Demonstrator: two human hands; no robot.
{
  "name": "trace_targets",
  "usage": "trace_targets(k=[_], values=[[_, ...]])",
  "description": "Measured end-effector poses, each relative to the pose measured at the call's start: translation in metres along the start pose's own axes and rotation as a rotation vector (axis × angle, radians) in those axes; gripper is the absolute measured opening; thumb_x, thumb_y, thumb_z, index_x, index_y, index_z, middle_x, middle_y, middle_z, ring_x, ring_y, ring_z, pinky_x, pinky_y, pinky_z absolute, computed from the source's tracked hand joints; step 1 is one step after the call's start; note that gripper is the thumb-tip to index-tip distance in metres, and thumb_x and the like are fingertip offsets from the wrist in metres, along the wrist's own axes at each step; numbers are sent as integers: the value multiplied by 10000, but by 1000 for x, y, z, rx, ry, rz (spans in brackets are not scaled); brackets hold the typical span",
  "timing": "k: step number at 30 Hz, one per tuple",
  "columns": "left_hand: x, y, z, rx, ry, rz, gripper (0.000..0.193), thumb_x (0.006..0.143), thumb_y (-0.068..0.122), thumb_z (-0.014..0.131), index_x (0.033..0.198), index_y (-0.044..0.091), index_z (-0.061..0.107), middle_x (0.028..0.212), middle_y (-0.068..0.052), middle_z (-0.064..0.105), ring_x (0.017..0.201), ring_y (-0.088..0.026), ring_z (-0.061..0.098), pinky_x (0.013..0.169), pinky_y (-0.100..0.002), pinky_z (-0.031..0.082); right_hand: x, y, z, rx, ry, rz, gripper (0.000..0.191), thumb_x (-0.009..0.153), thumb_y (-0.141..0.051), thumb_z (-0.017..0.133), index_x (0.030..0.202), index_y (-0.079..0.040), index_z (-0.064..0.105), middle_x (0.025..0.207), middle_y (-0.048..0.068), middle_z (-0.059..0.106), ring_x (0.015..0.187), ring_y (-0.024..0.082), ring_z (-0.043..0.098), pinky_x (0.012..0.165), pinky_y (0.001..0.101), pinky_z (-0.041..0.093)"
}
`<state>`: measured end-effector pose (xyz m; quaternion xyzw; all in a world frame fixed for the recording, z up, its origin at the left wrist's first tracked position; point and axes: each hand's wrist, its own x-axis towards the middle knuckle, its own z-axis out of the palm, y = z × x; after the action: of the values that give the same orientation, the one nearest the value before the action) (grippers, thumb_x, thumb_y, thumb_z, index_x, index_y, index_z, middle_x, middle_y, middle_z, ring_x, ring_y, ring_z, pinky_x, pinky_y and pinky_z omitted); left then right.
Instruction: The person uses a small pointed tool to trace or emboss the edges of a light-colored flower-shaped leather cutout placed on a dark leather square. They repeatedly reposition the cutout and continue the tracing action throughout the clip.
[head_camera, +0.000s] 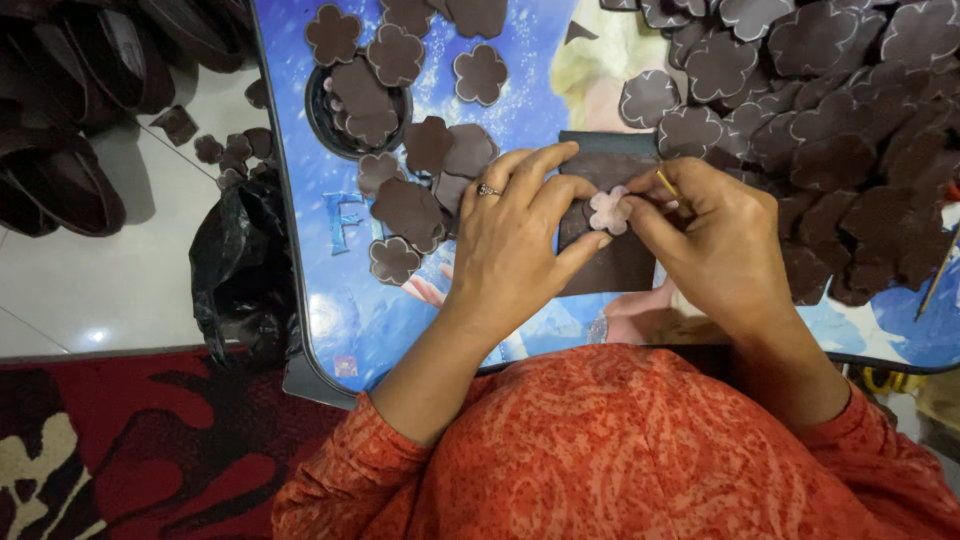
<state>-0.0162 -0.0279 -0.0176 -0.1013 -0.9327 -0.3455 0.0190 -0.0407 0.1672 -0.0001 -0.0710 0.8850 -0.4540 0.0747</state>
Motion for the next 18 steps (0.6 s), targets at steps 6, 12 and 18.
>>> trace_targets(k=[6,12,18], values=[[0,0,0,4,-3,-1,380,809,370,841,1109,175,709,1454,-28,564,1368,-286,480,1076,-522,403,-1,-1,2,5,37,17,128,955,-33,773,1060,20,724,882,69,746,773,30,636,668,221,523],[0,-3,2,2,9,14,397,808,389,841,1097,154,705,1446,-43,561,1357,-295,478,1060,-532,398,0,-1,4,7,31,-12,131,965,-42,767,1067,20,714,905,75,748,791,41,671,691,220,542],[-1,1,6,35,63,28,295,853,341,819,1072,174,713,1416,-8,594,1332,-261,511,1068,-518,415,-1,-5,1,-24,11,-4,143,961,-57,775,1073,12,723,873,95,734,738,80,656,636,240,523]])
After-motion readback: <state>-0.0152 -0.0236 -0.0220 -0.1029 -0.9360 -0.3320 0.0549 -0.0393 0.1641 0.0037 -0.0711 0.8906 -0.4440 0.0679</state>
